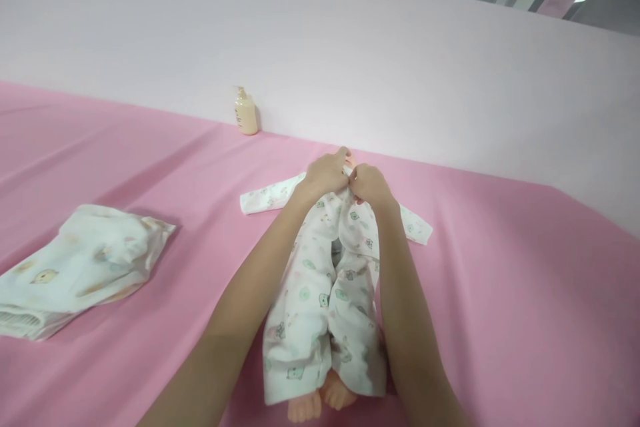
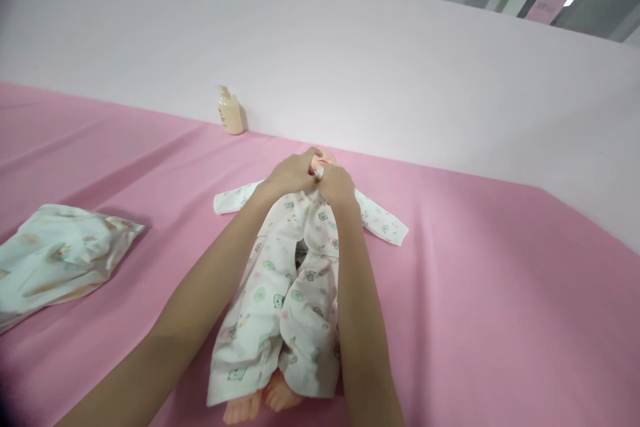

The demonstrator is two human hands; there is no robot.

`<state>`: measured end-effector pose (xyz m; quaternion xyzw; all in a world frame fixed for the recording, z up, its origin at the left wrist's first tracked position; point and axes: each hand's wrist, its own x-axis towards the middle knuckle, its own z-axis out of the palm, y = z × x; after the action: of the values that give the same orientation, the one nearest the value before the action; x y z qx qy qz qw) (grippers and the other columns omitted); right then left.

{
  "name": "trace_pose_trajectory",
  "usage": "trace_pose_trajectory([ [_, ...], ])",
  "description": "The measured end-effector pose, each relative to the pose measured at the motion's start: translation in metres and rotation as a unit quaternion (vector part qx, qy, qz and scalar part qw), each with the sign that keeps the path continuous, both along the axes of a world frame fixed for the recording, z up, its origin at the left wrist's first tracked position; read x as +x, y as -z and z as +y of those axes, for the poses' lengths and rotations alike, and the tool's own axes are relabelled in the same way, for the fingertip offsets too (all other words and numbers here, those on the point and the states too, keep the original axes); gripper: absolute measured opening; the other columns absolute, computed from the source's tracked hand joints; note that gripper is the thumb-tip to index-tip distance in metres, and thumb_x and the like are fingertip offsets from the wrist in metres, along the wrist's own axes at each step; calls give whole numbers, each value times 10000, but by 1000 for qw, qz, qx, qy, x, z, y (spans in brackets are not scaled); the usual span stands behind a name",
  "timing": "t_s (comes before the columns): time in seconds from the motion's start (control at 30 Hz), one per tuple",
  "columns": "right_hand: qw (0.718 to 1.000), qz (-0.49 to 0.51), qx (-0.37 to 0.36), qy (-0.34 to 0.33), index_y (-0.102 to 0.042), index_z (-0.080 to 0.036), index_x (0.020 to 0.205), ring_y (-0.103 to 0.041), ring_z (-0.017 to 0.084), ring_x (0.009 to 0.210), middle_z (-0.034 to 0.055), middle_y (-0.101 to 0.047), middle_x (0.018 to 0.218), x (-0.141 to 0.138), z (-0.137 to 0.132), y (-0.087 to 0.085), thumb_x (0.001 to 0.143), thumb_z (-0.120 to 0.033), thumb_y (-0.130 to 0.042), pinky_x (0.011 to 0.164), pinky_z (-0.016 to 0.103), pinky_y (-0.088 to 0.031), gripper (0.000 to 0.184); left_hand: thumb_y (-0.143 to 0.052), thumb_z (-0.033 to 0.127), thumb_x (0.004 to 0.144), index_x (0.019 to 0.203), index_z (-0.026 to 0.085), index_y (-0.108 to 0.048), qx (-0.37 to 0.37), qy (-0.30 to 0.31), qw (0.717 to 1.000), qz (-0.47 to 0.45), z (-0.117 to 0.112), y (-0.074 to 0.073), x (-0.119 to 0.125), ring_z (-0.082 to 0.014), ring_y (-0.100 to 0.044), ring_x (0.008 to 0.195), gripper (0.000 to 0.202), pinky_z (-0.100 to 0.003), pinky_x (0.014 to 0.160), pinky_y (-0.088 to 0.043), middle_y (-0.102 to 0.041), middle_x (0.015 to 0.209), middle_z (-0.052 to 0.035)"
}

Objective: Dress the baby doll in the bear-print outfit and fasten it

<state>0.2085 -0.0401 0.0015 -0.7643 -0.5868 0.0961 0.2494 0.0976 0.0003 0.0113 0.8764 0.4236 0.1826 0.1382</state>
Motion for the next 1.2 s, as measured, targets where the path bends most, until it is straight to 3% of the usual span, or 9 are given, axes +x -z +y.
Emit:
trace_pose_trajectory([
  [0.1,998,22,-38,-37,-628,-126,763,-632,188,515,69,-641,581,6,-3,-2,738,-78,-455,565,291,-500,181,-490,105,670,1259,216,-408,-4,-13,1000,3,-5,-7,-1,-209,-607,895,605,-264,657,-422,-670,988,-51],
  [0.23,998,42,-47,-29,-621,-136,762,-632,174,524,65,-660,636,9,-6,-5,737,-108,-481,560,292,-510,145,-498,108,686,1261,223,-411,-4,-17,1000,26,-6,-8,-1,-209,-614,876,593,-265,668,-427,-663,968,-57],
  [0.4,999,-25,-44,-6,-632,-142,787,-634,185,561,61,-645,613,1,-6,-7,765,-170,-504,610,317,-511,133,-525,98,671,1182,229,-466,29,-32,997,61,-4,-4,1,-221,-625,818,531,-276,649,-429,-657,926,-62],
  [0.6,992,-116,-42,22,-646,-155,910,-660,237,787,92,-660,718,-8,-5,-8,793,-168,-489,719,355,-500,196,-476,107,735,1127,196,-492,83,-40,992,87,-6,-2,4,-208,-621,827,402,-258,656,-422,-650,929,-80],
  [0.77,989,-144,-14,26,-647,-164,914,-640,259,916,112,-674,902,-10,-3,-6,771,-141,-495,747,350,-499,210,-470,131,761,1158,215,-484,93,-48,991,82,-7,-3,4,-212,-624,799,406,-264,649,-418,-647,882,-71],
  [0.97,997,-57,-19,50,-640,-123,893,-669,229,734,104,-672,736,-4,0,-3,756,-141,-493,691,336,-514,202,-478,118,745,1122,211,-503,103,-31,992,69,-9,-2,3,-237,-624,817,389,-282,643,-416,-639,882,-74],
  [1.2,998,13,-49,33,-624,-99,783,-631,186,522,88,-648,613,-2,-8,-12,752,-102,-458,600,324,-514,169,-492,113,743,1162,220,-488,67,-3,997,31,-13,-6,3,-210,-610,849,432,-274,665,-408,-644,941,-62],
])
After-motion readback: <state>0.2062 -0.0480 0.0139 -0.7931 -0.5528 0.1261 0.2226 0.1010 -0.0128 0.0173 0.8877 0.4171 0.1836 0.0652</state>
